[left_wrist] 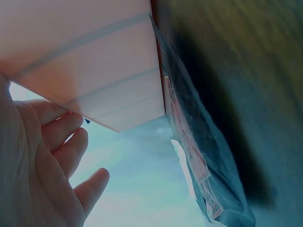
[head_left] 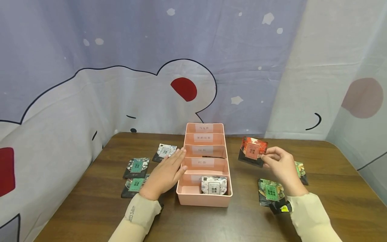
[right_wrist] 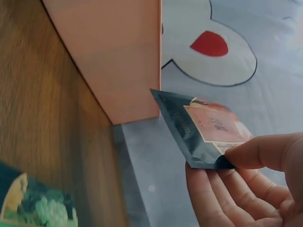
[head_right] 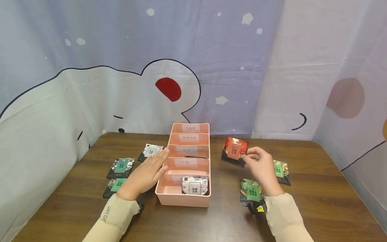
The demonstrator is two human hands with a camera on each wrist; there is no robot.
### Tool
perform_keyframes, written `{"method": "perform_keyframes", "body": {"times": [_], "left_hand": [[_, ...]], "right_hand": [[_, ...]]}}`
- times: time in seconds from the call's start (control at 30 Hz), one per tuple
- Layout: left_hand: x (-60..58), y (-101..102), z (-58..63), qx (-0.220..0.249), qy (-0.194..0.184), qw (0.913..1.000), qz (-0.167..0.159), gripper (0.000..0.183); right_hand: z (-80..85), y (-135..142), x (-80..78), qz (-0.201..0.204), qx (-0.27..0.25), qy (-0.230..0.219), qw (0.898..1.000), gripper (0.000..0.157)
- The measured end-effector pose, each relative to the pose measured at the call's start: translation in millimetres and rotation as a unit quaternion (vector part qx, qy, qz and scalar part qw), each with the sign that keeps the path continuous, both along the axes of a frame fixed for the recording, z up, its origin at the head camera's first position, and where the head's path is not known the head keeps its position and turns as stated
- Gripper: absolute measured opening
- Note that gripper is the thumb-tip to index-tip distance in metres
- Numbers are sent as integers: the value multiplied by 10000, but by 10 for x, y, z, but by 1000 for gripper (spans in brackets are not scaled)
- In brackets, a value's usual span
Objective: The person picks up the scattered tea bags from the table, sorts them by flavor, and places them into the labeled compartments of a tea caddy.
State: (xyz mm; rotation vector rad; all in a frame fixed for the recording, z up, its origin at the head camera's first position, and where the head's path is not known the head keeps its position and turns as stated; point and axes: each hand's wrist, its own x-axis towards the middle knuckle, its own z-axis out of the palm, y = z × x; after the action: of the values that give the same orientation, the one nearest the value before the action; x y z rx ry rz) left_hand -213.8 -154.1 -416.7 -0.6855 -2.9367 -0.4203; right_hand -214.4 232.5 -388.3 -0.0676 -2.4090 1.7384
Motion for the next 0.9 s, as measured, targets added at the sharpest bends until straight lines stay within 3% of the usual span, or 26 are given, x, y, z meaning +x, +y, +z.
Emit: {"method": "perform_keyframes", "body": {"times": [0.53,0.9], "left_hand": [[2,3,7,61,12,10000,-46,64],[5,5,14,76,-68,9999,-12,64]], "right_hand": [[128,-342,187,450,-492,863,9940,22],[68,-628,262,853,-1127,1311,9812,16]]}}
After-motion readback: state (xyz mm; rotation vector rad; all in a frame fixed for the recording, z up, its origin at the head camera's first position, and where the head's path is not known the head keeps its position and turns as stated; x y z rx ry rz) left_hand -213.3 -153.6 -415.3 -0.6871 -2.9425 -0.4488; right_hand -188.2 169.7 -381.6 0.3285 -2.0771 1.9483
